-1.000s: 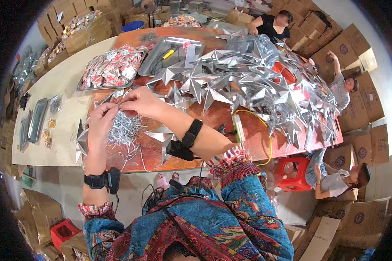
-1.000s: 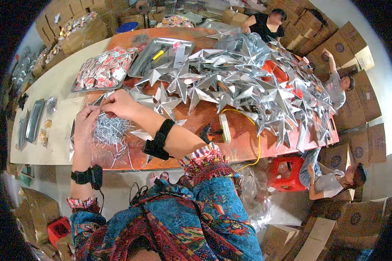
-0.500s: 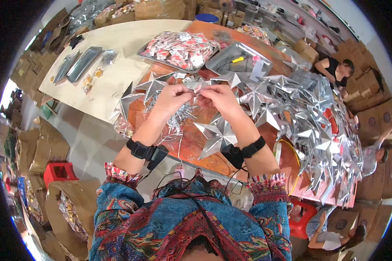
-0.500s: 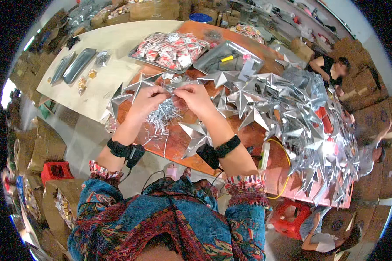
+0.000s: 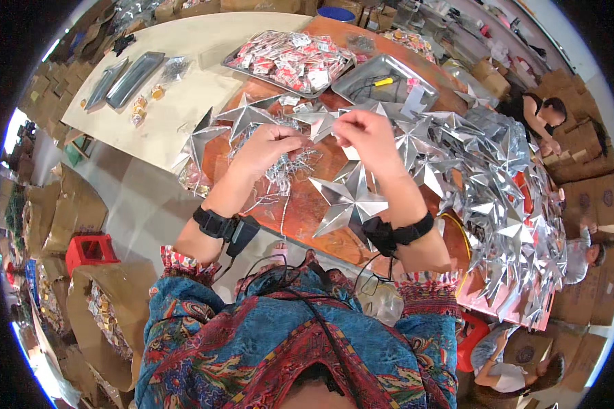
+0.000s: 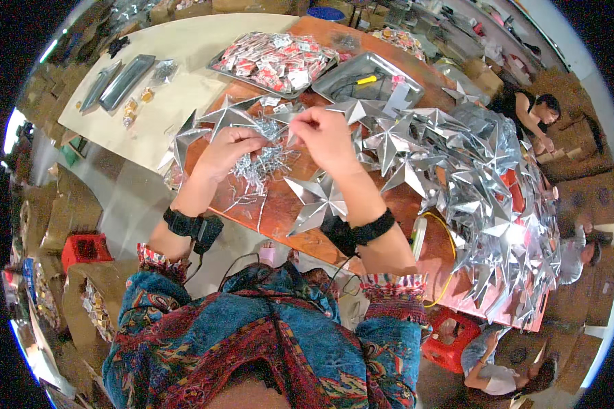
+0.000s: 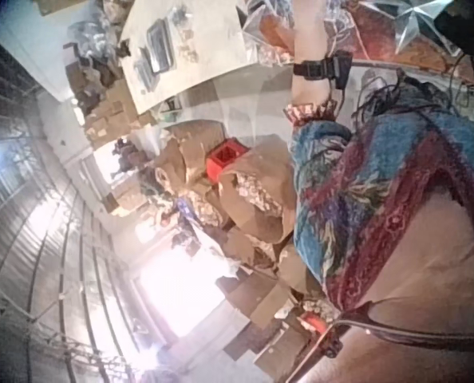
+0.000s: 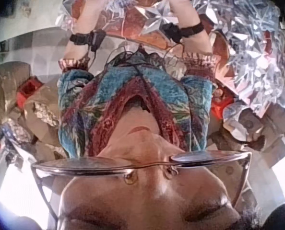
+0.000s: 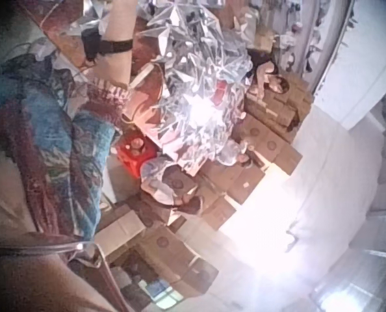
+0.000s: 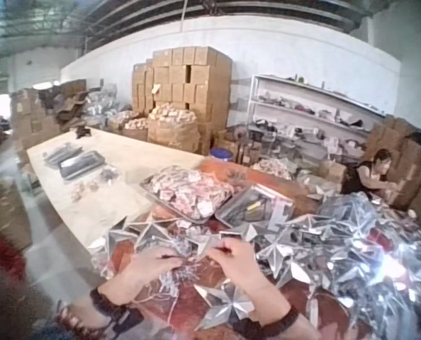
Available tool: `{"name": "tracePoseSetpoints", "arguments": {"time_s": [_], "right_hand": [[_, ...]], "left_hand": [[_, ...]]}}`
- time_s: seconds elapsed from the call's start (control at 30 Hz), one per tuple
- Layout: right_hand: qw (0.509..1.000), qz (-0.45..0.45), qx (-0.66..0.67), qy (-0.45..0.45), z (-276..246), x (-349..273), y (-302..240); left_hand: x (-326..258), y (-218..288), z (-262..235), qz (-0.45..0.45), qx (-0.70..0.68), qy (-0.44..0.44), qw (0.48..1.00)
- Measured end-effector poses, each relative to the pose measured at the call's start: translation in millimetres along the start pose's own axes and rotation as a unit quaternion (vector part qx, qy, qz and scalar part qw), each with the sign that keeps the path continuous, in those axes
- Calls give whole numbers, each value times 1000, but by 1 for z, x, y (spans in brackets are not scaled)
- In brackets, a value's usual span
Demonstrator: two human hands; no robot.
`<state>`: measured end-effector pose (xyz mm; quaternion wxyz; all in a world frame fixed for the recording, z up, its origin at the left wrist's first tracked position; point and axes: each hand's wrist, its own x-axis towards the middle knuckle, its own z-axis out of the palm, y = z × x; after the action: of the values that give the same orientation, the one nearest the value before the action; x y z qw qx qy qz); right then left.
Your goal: Applying glue and stuffing to manufacture decorative silver stars.
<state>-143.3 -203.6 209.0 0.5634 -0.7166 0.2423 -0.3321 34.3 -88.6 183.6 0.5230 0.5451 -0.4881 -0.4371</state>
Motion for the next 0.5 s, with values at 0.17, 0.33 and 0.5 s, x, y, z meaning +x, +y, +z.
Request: {"name": "tracePoseSetpoints", "arguments": {"time_s": [0.17, 0.33, 0.5], "right_hand": [[998, 14, 2, 61, -30, 4, -13], [992, 27, 48, 117, -54, 7, -10], [990, 65, 63, 104, -74, -18, 25]], "left_hand": [[2, -7, -17, -16, -35, 0, 999], [12, -6, -34, 4, 65, 67, 996], [-8, -12, -31, -5, 164, 46, 985]]}}
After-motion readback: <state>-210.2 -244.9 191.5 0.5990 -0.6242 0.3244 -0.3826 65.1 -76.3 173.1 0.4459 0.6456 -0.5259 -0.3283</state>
